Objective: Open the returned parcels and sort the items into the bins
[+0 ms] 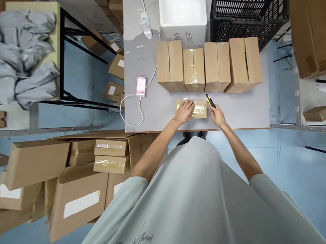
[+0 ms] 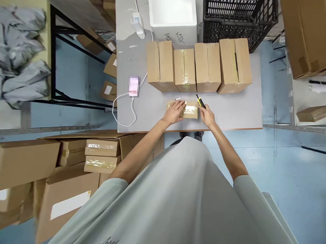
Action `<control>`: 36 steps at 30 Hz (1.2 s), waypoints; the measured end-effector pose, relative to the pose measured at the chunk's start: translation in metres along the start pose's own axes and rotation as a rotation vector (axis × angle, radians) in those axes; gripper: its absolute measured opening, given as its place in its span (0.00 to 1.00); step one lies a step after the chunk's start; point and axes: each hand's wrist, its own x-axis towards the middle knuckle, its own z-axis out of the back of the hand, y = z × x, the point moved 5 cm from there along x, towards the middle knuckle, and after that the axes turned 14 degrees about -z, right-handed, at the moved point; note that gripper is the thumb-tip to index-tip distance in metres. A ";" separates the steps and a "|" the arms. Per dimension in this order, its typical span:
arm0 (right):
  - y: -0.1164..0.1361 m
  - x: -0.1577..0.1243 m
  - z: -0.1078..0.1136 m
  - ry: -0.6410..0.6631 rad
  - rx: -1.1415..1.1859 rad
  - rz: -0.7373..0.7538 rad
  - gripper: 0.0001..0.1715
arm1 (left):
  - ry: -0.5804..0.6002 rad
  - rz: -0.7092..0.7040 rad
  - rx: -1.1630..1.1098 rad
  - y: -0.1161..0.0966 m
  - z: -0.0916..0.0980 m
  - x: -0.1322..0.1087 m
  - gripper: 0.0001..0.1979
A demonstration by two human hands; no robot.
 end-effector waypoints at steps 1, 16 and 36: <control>0.010 0.004 0.001 -0.009 -0.109 0.042 0.30 | -0.025 -0.015 0.009 -0.002 0.002 -0.006 0.51; 0.068 0.025 -0.003 0.162 -0.711 0.117 0.44 | -0.094 0.060 0.082 0.021 0.004 -0.066 0.20; 0.087 0.024 -0.014 0.194 -0.856 0.186 0.33 | 0.002 0.084 0.195 0.016 0.004 -0.052 0.27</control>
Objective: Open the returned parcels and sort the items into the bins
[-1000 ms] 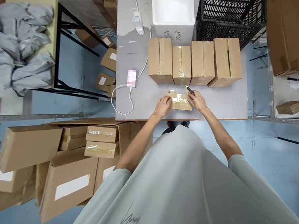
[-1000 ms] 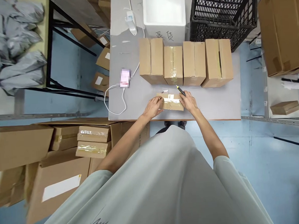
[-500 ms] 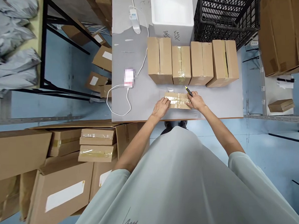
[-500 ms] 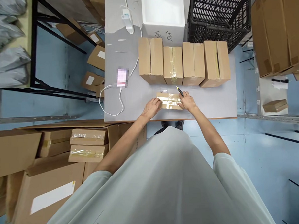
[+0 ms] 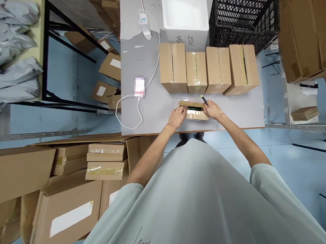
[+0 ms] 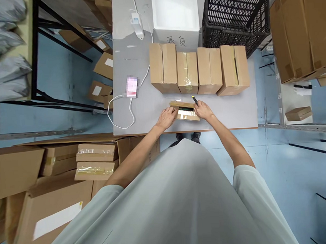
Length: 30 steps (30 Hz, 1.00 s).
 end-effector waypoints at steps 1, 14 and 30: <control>-0.003 -0.001 0.000 0.001 0.017 -0.022 0.33 | 0.006 -0.002 -0.007 -0.001 0.000 -0.001 0.26; -0.061 -0.035 -0.075 -0.012 1.203 -0.386 0.48 | -0.471 0.302 -0.330 0.015 0.018 -0.020 0.10; -0.152 -0.044 -0.143 -0.224 0.707 -0.751 0.39 | -0.807 0.684 -1.151 0.046 -0.029 -0.008 0.20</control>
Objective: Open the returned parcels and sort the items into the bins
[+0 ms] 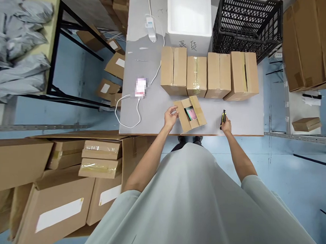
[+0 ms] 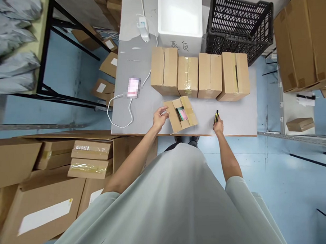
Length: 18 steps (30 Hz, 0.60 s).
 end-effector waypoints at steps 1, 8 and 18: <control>0.004 -0.003 0.001 -0.015 -0.020 -0.012 0.38 | -0.013 0.009 0.005 0.000 -0.001 0.000 0.20; 0.131 -0.066 -0.013 0.142 -0.085 0.457 0.38 | 0.009 -0.040 0.003 0.000 -0.006 -0.005 0.27; 0.153 -0.066 -0.006 0.399 0.068 0.471 0.38 | 0.032 -0.145 0.410 0.005 0.005 -0.006 0.29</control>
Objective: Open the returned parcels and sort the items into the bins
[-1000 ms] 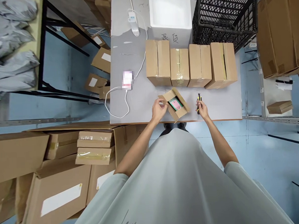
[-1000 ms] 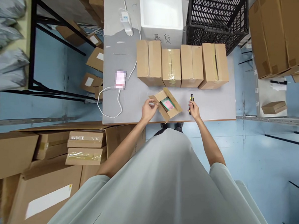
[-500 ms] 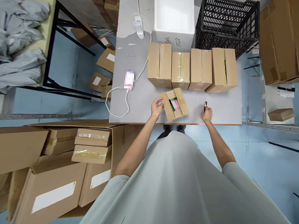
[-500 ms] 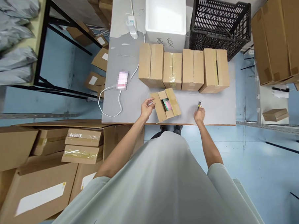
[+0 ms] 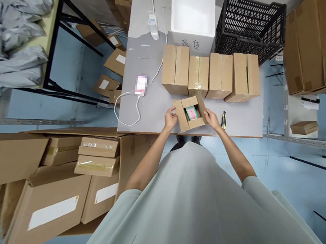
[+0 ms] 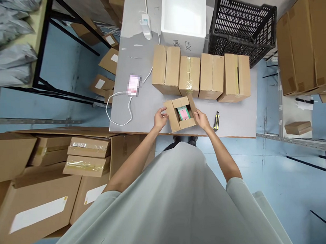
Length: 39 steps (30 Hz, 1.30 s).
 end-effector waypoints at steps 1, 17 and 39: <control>-0.011 0.000 0.005 -0.002 0.061 -0.036 0.39 | 0.003 -0.039 0.062 -0.004 0.001 -0.002 0.28; 0.007 -0.002 -0.002 -0.061 -0.382 0.046 0.32 | 0.575 -0.525 0.442 -0.056 -0.034 -0.052 0.26; -0.016 0.059 0.031 -0.064 0.090 -0.203 0.40 | 0.322 -0.369 0.509 -0.026 0.054 -0.009 0.21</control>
